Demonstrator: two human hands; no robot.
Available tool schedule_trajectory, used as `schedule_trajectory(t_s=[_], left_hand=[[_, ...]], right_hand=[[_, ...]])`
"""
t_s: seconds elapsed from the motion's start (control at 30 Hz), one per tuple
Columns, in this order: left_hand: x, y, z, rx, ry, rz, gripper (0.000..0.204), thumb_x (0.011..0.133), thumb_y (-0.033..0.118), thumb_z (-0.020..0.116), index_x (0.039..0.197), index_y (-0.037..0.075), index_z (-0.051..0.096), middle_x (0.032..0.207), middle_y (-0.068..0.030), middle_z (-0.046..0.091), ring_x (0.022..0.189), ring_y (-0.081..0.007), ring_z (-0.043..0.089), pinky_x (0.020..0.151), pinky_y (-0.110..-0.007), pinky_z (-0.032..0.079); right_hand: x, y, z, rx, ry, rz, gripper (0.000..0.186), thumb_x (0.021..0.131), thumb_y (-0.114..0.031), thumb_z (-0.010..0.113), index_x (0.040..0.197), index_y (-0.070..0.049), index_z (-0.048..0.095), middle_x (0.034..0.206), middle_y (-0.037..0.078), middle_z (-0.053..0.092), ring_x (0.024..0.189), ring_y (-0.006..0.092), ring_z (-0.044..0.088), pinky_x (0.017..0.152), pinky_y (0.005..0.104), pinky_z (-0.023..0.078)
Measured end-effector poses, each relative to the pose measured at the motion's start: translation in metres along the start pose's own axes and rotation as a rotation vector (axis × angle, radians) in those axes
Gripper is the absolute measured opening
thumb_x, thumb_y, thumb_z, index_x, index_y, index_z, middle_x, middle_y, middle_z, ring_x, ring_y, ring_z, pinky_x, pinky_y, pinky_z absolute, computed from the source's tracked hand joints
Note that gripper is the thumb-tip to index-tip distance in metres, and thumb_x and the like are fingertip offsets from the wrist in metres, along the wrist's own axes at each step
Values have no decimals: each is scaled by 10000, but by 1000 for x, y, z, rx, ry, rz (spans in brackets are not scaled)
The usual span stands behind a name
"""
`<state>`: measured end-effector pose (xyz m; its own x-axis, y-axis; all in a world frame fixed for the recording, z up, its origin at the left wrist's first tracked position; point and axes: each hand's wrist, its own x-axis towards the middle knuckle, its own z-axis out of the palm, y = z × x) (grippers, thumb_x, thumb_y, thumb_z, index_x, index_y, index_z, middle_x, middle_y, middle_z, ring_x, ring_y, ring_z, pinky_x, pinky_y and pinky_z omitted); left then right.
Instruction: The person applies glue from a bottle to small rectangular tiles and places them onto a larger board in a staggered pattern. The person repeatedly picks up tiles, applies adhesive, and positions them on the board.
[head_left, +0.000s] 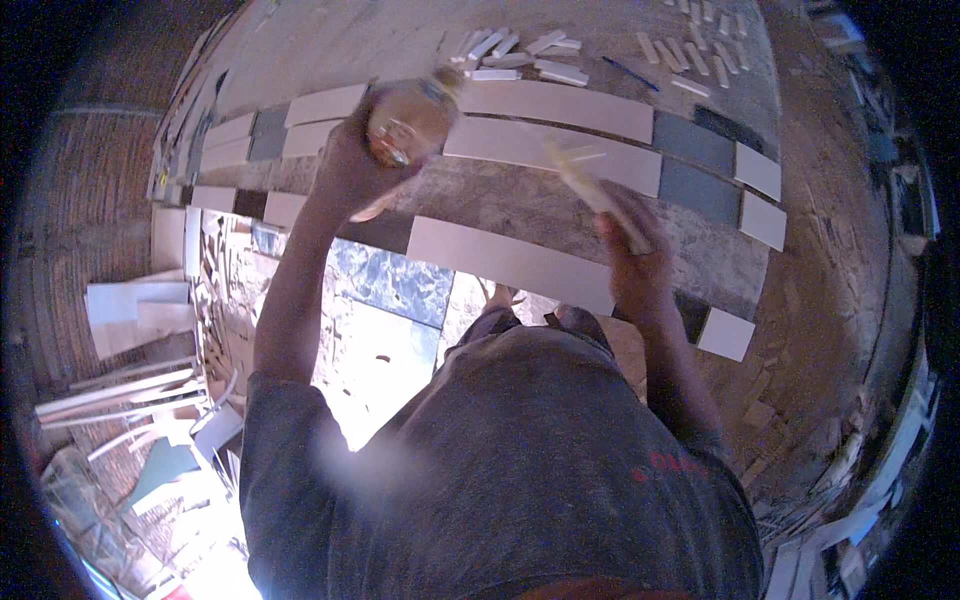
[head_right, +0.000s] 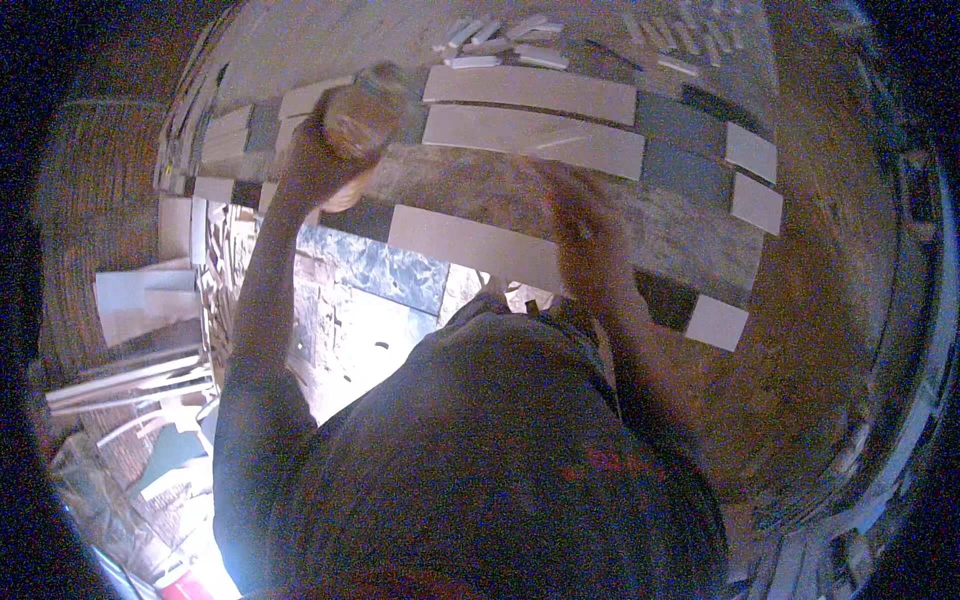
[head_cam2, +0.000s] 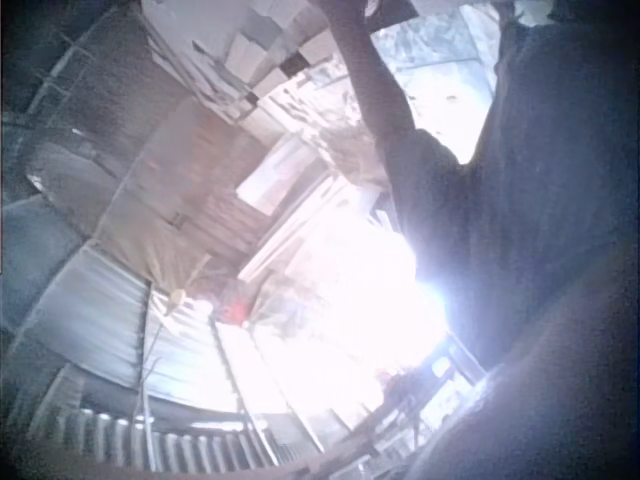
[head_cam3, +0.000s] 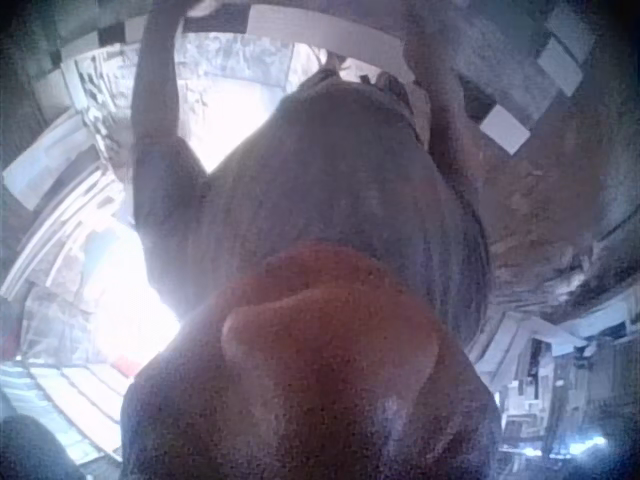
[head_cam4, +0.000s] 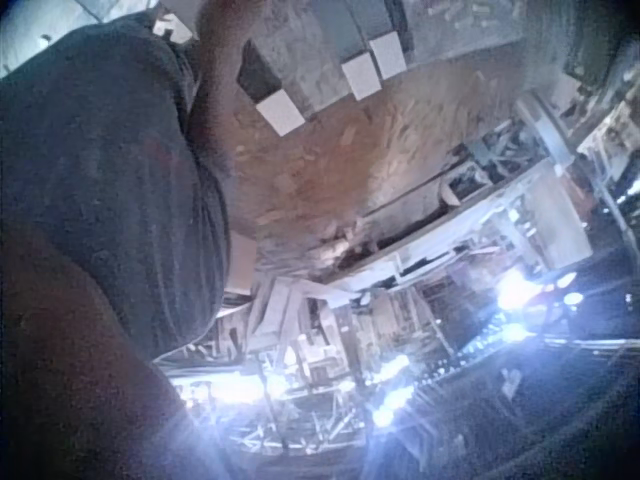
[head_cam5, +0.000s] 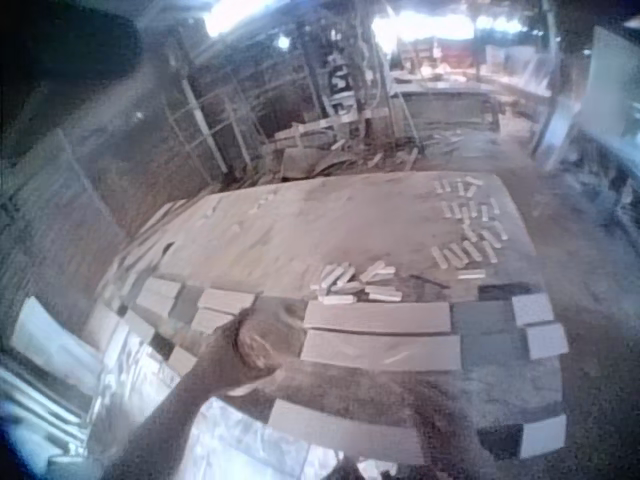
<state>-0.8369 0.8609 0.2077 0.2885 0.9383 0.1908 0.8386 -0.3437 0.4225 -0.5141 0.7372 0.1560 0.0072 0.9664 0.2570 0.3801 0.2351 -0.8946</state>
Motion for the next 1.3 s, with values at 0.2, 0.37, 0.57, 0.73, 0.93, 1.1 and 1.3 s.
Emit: schedule_trajectory(t_s=[0.2,0.37,0.57,0.73,0.93,1.1,1.3], left_hand=[[-15,-78,25,-418,493,-309,802,641,284,946,1252,-24,528,1103,-151,680,988,-272,691,856,-372,580],[-22,-113,60,-345,649,-401,818,624,246,963,1265,4,516,1182,-114,610,1072,-224,629,923,-366,540],[-51,-148,89,-580,736,-405,933,602,182,971,1344,19,430,1208,-105,586,1090,-231,610,965,-373,523],[-56,-139,94,-593,723,-418,971,595,151,968,1377,20,406,1263,-122,558,1156,-232,580,976,-368,520],[-95,-124,117,-664,794,-493,861,681,183,935,1361,7,436,1237,-114,575,1162,-211,566,928,-344,514],[-159,-49,161,-460,404,-837,319,845,229,810,1004,-13,676,928,-90,684,859,-150,641,741,-298,505],[4,-22,203,-226,171,-181,178,870,146,679,987,14,698,905,-177,679,852,-348,666,770,-446,528]], right_hand=[[-19,59,-13,199,213,583,326,989,-187,639,1235,27,631,1166,121,660,1048,204,647,817,355,582],[-22,68,-25,119,222,538,351,981,-213,648,1229,36,625,1140,111,663,1022,197,652,779,359,594],[-13,81,-18,175,304,538,347,985,-199,638,1237,39,616,1146,118,660,992,216,664,721,350,603],[0,74,-10,202,327,498,368,985,-184,634,1270,44,591,1158,131,656,979,233,671,708,352,610],[14,67,-16,335,374,511,376,973,-198,655,1265,32,600,1175,127,651,999,235,657,743,364,594],[13,73,-36,267,371,575,343,958,-213,692,1217,6,642,1163,86,661,1001,202,626,815,348,539],[8,96,-47,296,489,561,498,962,-247,677,1329,50,521,1229,174,615,1011,284,675,709,382,629]])
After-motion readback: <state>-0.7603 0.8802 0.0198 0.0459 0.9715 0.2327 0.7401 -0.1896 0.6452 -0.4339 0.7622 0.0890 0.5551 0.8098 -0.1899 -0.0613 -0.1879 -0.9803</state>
